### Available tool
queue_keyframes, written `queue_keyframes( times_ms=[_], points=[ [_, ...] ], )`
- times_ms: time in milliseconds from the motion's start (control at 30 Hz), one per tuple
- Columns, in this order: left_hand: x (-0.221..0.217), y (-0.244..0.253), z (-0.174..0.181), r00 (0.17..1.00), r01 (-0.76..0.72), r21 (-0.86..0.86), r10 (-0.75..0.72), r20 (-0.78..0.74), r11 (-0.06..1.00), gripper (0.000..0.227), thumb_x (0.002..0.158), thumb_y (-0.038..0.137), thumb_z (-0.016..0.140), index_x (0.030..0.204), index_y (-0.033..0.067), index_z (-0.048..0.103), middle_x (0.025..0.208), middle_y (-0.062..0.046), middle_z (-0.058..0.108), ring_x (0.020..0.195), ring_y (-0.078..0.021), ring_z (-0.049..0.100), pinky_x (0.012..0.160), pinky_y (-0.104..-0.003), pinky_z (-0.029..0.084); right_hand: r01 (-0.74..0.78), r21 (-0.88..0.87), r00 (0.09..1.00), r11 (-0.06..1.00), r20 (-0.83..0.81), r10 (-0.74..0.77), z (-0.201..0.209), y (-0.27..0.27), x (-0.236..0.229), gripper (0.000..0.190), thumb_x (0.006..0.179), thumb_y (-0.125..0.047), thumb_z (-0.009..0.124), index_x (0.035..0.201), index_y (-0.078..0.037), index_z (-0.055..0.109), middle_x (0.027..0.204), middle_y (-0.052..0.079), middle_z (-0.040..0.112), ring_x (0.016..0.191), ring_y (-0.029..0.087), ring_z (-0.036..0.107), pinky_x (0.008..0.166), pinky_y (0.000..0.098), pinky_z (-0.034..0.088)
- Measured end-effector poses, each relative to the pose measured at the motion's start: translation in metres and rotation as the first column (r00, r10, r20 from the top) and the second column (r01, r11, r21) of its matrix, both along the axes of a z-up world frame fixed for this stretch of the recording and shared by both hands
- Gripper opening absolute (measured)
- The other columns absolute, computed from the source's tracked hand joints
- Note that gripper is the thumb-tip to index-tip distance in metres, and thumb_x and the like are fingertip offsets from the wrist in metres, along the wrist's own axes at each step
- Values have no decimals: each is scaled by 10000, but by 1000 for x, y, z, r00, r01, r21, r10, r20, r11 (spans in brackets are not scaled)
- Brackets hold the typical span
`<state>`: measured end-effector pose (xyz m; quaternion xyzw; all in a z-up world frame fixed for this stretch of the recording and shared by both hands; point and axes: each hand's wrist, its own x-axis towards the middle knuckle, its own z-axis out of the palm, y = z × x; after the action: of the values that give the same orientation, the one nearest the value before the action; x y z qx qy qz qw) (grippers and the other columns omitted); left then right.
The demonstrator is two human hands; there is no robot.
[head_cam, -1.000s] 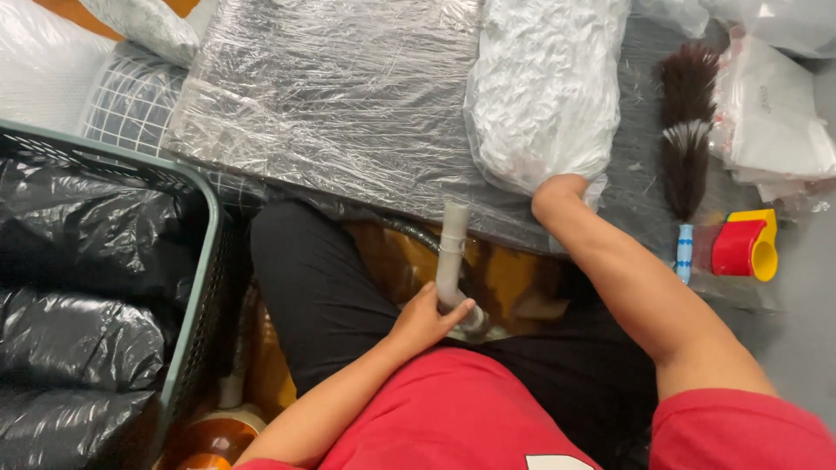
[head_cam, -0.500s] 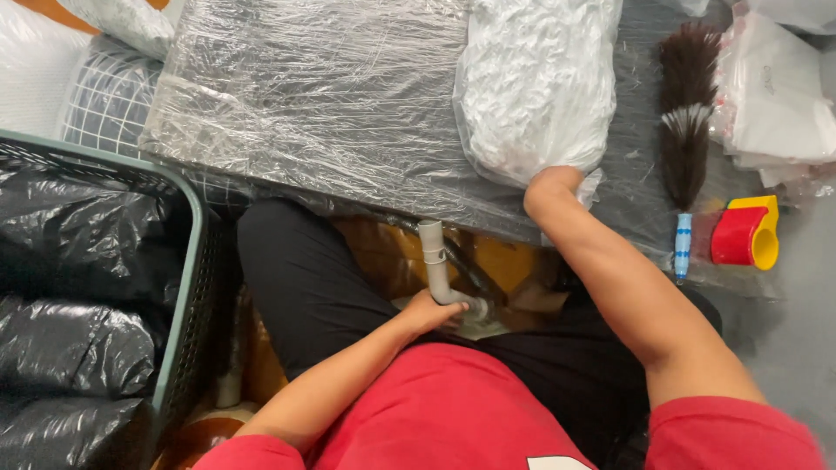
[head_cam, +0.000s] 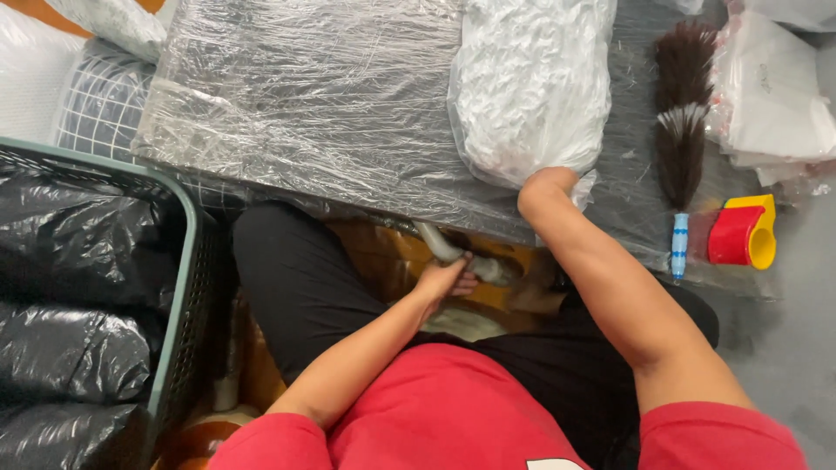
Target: Putting a pillow into a plastic bag and using a vacuum cleaner to remove air for compression.
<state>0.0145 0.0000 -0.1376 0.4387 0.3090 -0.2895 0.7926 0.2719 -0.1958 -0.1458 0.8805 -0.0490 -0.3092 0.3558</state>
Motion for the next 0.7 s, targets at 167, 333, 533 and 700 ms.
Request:
queue_keyframes(
  times_ms=[167,333,533,700],
  points=[
    [28,-15,21,940,4,-12,0,340,1000,680,902,78,715,1409,-187,348,1212,-410,604,1016,-433,701,826,-493,624,34,53,999,998,5,-34,12,10,-5,456,1084,-96,302,1450,-76,573,1481,38,590,1386,288,514,1032,626,366],
    [66,-40,-25,840,125,349,-286,461,929,485,998,224,550,1341,-117,512,1241,-317,647,1161,-398,657,926,-508,585,37,53,999,998,16,-38,41,25,-19,450,1093,-104,301,1448,-83,575,1474,43,595,1381,281,519,1018,615,383],
    [62,-17,-7,726,278,699,-621,296,659,486,977,391,516,1146,-29,692,1134,-245,730,1131,-368,691,943,-491,580,48,28,998,998,25,-49,11,7,-1,462,1098,-102,275,1446,-80,578,1478,43,593,1387,280,513,1014,581,388],
    [55,-2,-6,732,310,724,-641,232,616,463,937,400,508,1108,37,738,1074,-171,758,1077,-314,720,897,-447,599,54,10,998,998,19,-54,21,11,-4,470,1111,-106,262,1475,-91,558,1510,31,572,1422,254,484,1049,561,377]
  ],
)
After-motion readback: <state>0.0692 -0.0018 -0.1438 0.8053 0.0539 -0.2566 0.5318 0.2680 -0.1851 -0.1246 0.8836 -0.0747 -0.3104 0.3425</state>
